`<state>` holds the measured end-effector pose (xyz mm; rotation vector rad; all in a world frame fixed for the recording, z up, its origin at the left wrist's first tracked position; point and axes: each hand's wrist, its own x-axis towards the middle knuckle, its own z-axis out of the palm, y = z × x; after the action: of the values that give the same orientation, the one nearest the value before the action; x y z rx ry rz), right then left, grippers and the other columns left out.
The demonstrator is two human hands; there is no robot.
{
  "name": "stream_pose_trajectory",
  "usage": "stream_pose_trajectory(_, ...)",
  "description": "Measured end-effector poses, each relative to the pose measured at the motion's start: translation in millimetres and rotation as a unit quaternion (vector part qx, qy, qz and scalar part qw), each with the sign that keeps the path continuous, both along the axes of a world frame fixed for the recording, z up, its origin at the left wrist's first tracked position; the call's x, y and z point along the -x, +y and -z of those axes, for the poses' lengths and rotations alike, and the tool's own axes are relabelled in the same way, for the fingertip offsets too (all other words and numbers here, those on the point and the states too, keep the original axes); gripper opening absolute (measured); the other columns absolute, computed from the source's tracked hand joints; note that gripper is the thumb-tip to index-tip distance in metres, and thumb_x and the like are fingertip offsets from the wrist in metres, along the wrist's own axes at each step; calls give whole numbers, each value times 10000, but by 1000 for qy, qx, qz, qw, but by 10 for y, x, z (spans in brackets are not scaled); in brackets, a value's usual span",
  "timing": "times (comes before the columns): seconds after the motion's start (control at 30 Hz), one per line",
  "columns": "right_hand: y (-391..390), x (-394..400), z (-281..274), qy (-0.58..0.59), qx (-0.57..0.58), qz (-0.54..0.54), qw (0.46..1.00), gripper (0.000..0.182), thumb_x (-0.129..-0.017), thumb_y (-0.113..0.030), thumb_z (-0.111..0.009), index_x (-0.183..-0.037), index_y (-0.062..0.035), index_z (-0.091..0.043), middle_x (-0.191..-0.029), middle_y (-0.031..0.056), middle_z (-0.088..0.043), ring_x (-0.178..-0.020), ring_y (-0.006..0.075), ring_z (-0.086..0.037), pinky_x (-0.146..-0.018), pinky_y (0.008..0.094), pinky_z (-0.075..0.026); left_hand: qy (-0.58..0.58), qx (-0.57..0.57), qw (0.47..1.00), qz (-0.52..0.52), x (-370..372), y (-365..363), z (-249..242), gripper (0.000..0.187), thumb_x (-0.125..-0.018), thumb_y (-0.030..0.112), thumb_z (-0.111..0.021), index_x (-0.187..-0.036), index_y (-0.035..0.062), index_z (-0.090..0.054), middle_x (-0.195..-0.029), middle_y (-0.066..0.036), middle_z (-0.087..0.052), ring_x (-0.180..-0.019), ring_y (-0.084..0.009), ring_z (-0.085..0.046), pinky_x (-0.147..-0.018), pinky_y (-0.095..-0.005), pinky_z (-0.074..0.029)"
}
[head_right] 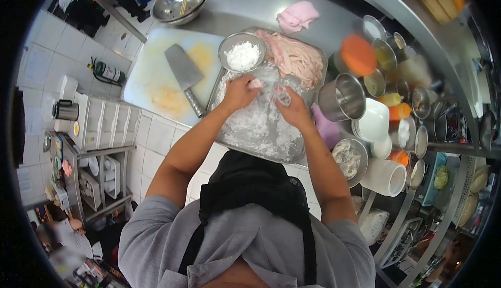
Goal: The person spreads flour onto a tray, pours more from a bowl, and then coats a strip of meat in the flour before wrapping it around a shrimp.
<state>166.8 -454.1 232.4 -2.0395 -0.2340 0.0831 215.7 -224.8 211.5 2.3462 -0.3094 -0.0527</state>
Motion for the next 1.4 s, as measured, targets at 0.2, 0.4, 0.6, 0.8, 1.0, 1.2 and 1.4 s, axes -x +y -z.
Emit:
stream_pose_trajectory(0.2, -84, 397, -384, 35, -90, 69, 993, 471, -895, -216, -772, -1284, -18, -594, -1124, 112, -695, -1023, 174, -640, -913, 334, -504, 396, 583, 709, 23, 423, -247, -88, 276, -975, 156, -612, -1210, 12, -627, -1159, -57, -689, -1054, -145, -625, -892, -307, -450)
stream_pose_trajectory(0.4, -226, 573, -534, -76, -35, 47, 995, 542, -829, -269, -821, -1264, -23, -609, -1133, 154, -682, -1055, 278, -656, -928, 382, -500, 370, 636, 676, 45, 879, -706, -607, 332, -980, 167, -574, -1270, 6, -570, -1251, -93, -643, -1121, -189, -604, -987, -354, -431)
stream_pose_trajectory(0.6, -330, 872, -928, -168, 30, 18, 985, 435, -779, -185, -821, -1157, -53, -651, -1133, 148, -653, -1087, 346, -607, -972, 416, -447, 323, 714, 621, 22, 1223, -922, -1078, 541, -992, 419, -514, -1331, -2, -508, -1273, -151, -613, -1211, -278, -570, -1087, -428, -390)
stream_pose_trajectory(0.8, -355, 1034, -856, -251, 161, -60, 953, 530, -757, -231, -812, -1234, -98, -621, -1212, 126, -619, -1164, 387, -559, -1065, 539, -368, 393, 689, 597, -119, 1395, -1018, -1161, 725, -991, 621, -437, -1357, -3, -478, -1306, -172, -597, -1238, -323, -563, -1086, -495, -402)
stream_pose_trajectory(1.0, -345, 1083, -945, -202, 146, -137, 959, 586, -777, -216, -773, -1326, -119, -592, -1308, 97, -616, -1222, 368, -552, -1116, 581, -325, 432, 664, 602, -100, 1479, -976, -954, 796, -966, 724, -393, -1316, 23, -535, -1214, -118, -638, -1116, -254, -610, -988, -451, -460)
stream_pose_trajectory(1.2, -209, 1006, -1044, -107, 124, -148, 975, 510, -819, -173, -742, -1309, -85, -635, -1239, 148, -680, -1228, 356, -577, -1098, 498, -386, 490, 656, 565, -102, 1451, -789, -767, 717, -980, 697, -375, -1336, 95, -530, -1288, -127, -610, -1173, -294, -587, -990, -472, -458)
stream_pose_trajectory(1.4, 105, 823, -904, -38, 60, -105, 992, 474, -911, -203, -650, -1377, -136, -589, -1193, 169, -682, -1139, 378, -609, -1074, 486, -398, 538, 687, 475, -110, 1427, -570, -580, 680, -981, 669, -388, -1357, 119, -523, -1319, -129, -594, -1200, -307, -566, -1019, -500, -428)
